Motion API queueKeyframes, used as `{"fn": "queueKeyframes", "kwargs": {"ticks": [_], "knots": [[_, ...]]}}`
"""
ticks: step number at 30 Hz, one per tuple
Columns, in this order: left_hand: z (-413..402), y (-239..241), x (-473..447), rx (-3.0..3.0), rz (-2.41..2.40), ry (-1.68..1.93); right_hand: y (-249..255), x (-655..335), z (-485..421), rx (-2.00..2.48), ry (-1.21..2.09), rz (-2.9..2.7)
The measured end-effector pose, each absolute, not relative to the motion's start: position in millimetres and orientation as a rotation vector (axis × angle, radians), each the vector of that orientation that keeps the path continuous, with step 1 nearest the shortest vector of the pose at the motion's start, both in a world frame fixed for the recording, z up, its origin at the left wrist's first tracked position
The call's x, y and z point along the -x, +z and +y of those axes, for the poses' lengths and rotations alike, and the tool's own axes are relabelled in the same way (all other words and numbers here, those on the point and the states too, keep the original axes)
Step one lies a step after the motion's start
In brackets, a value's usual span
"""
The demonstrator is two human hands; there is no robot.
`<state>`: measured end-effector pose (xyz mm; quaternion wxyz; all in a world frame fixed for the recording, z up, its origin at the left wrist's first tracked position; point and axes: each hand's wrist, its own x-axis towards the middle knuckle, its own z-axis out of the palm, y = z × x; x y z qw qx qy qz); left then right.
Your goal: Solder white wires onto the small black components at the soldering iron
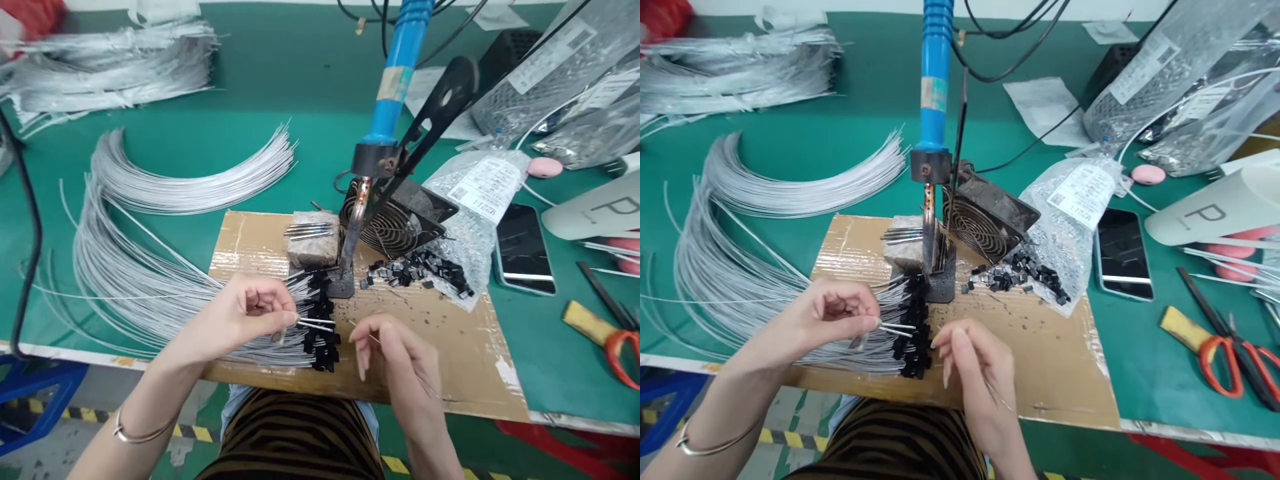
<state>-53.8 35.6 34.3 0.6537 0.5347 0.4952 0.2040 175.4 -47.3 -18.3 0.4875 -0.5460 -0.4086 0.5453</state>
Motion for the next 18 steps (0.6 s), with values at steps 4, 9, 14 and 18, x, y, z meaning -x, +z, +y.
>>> {"fn": "queueKeyframes", "kwargs": {"ticks": [4, 9, 14, 18], "knots": [[31, 37, 52, -1.221, 1.144, 0.421, -11, -163, -39, 1.271, 1.440, -1.155], [27, 40, 51, -1.310, 1.163, 0.375, -9, -161, -33, 1.229, 1.271, -1.452], [22, 45, 40, -1.536, 1.191, 0.272, -12, -163, -32, 1.171, 1.110, -1.597], [20, 41, 28, -1.538, 1.175, 0.289, -17, -161, -33, 1.173, 1.023, -1.604]]}}
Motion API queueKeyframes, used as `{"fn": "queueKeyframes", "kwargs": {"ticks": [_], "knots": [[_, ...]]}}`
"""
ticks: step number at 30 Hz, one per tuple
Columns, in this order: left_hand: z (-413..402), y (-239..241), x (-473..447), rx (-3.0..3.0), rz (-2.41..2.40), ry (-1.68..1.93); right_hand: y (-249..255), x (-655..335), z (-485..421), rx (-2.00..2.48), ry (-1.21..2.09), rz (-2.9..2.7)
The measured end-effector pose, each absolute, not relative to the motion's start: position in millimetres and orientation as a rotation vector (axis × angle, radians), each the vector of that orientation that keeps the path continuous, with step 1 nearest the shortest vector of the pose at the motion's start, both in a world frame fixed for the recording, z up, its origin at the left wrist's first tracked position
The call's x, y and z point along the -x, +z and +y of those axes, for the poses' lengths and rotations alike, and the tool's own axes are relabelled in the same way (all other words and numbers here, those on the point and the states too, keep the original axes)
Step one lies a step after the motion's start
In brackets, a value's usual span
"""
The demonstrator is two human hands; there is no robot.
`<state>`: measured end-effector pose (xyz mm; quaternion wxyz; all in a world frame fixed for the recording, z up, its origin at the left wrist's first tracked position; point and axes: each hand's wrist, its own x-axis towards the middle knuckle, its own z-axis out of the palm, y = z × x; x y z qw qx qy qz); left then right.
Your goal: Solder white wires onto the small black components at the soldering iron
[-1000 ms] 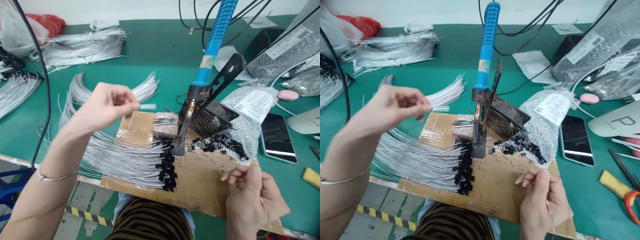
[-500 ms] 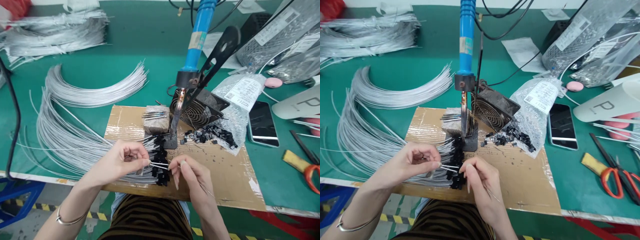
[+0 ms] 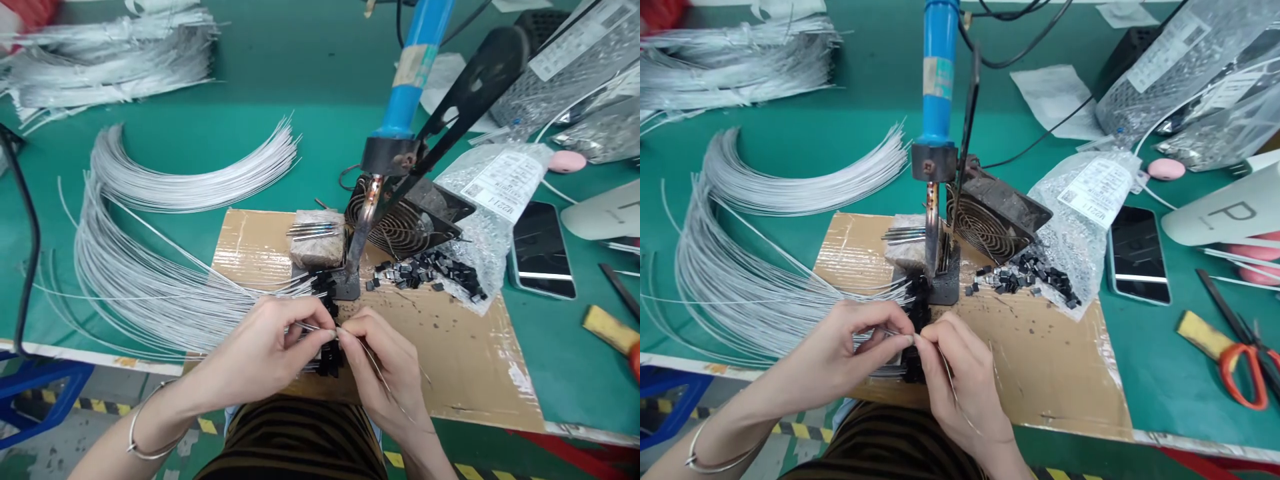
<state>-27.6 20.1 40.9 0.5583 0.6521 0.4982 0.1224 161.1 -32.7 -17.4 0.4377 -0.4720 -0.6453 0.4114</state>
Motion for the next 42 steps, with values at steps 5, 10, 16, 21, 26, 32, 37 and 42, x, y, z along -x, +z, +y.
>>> {"fn": "queueKeyframes", "kwargs": {"ticks": [5, 10, 16, 21, 26, 32, 37, 42], "knots": [[23, 35, 22, -1.373, 1.188, 0.455, -18, -156, -34, 1.350, 0.939, -1.353], [27, 34, 23, -1.261, 1.259, 0.517, -16, -159, -30, 1.262, 1.143, -0.723], [27, 30, 23, -1.261, 1.308, 0.531, -22, -152, -28, 1.093, 1.386, -0.653], [27, 30, 21, -1.239, 1.308, 0.580, -20, -136, -30, 1.152, 1.390, -0.635], [25, 31, 19, -1.273, 1.342, 0.608, -21, -134, -27, 1.082, 1.447, -0.623], [20, 32, 18, -1.315, 1.348, 0.624, -22, -134, -28, 1.076, 1.474, -0.570], [18, 32, 18, -1.319, 1.349, 0.612, -21, -136, -27, 1.086, 1.500, -0.557], [18, 34, 17, -1.329, 1.335, 0.569, -14, -136, -23, 1.069, 1.545, -0.443]]}}
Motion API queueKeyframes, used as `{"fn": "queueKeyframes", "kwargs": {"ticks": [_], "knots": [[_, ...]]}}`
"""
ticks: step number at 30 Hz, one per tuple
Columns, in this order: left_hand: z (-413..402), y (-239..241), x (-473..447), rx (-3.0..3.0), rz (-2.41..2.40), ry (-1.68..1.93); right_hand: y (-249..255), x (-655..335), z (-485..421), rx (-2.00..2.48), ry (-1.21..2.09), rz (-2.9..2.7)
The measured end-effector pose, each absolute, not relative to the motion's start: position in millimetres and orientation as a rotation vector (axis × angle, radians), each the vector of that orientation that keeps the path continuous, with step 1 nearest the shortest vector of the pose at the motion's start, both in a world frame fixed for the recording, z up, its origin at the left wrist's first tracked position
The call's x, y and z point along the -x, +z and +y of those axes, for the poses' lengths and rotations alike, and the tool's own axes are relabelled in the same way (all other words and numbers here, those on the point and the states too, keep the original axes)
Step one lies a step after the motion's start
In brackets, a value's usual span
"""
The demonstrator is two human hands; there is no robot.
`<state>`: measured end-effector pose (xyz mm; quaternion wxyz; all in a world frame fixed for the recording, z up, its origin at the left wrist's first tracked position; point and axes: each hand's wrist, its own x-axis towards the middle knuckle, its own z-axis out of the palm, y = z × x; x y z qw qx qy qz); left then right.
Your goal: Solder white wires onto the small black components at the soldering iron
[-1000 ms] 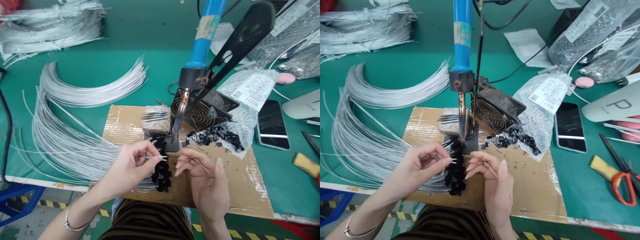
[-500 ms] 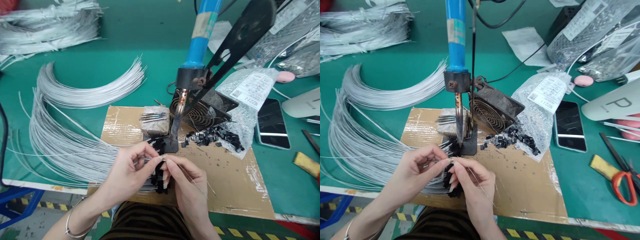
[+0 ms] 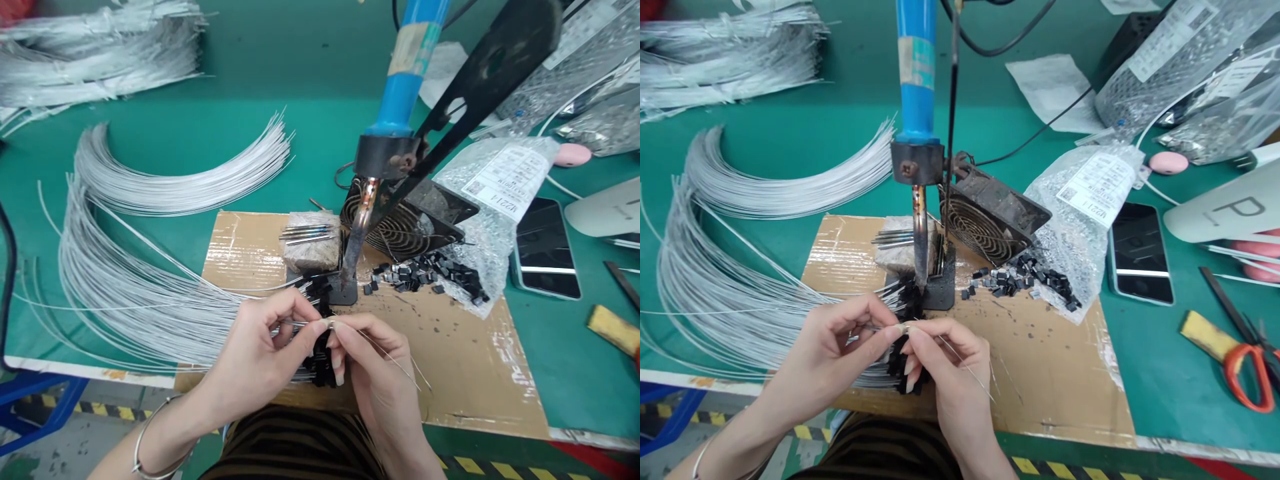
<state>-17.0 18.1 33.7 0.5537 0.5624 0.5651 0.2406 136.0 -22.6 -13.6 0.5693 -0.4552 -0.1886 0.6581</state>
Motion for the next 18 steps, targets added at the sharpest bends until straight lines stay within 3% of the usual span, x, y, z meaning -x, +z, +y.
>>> {"fn": "queueKeyframes", "kwargs": {"ticks": [18], "knots": [[18.0, 30.8, 14.9, -1.316, 1.350, 0.557, -11.6, -140.1, -19.9, 1.030, 1.682, -0.340]]}}
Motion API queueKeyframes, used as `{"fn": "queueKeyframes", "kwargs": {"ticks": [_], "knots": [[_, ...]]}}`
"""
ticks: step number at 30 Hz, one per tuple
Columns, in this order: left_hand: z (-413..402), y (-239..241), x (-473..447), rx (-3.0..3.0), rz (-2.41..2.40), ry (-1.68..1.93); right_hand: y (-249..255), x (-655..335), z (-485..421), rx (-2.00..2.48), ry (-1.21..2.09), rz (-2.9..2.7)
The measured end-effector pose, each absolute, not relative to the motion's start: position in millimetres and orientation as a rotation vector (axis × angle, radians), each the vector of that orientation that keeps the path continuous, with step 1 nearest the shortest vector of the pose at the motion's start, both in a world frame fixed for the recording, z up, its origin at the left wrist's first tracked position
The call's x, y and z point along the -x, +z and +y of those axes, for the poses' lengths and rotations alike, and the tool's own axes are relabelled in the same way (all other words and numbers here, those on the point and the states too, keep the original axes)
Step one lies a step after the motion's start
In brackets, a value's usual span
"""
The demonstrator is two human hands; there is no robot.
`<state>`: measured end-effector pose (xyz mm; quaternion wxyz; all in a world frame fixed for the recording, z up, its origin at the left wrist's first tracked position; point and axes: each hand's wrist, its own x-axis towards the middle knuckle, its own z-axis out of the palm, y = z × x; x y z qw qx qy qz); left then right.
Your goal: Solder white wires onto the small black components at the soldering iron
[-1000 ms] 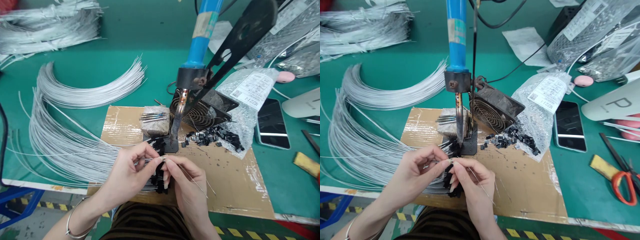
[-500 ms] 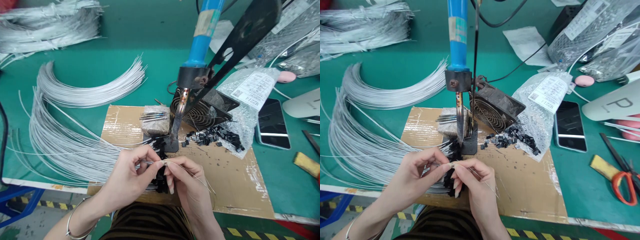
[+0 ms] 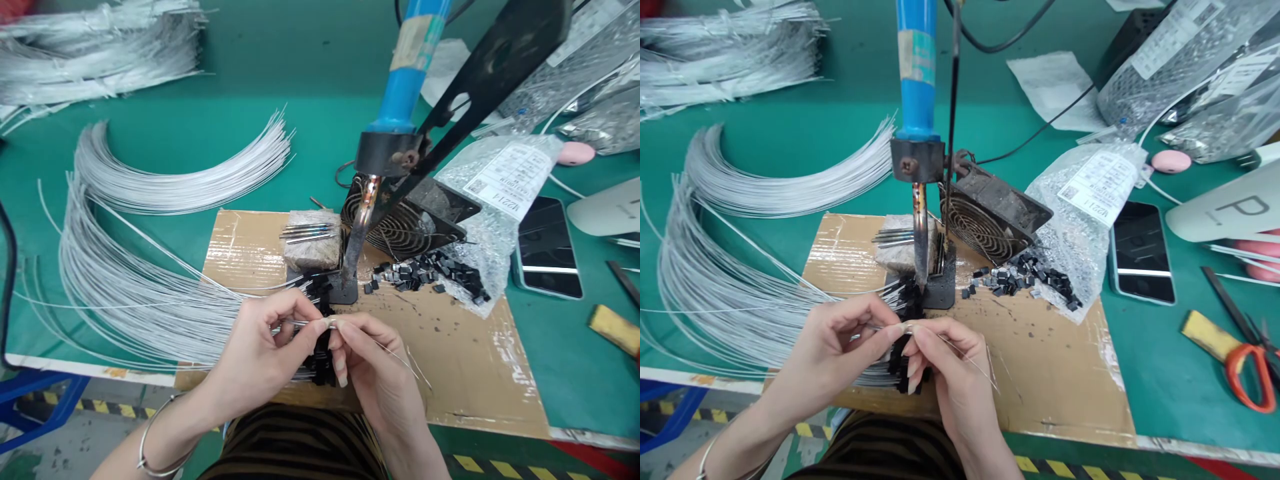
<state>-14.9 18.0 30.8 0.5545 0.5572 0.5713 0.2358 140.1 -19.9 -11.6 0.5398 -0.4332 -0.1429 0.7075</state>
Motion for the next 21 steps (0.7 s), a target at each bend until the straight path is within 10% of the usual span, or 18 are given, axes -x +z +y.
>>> {"fn": "queueKeyframes", "kwargs": {"ticks": [21], "knots": [[3, 13, 4, -1.370, 1.366, 0.875, -8, -128, -20, 1.083, 1.591, -0.226]]}}
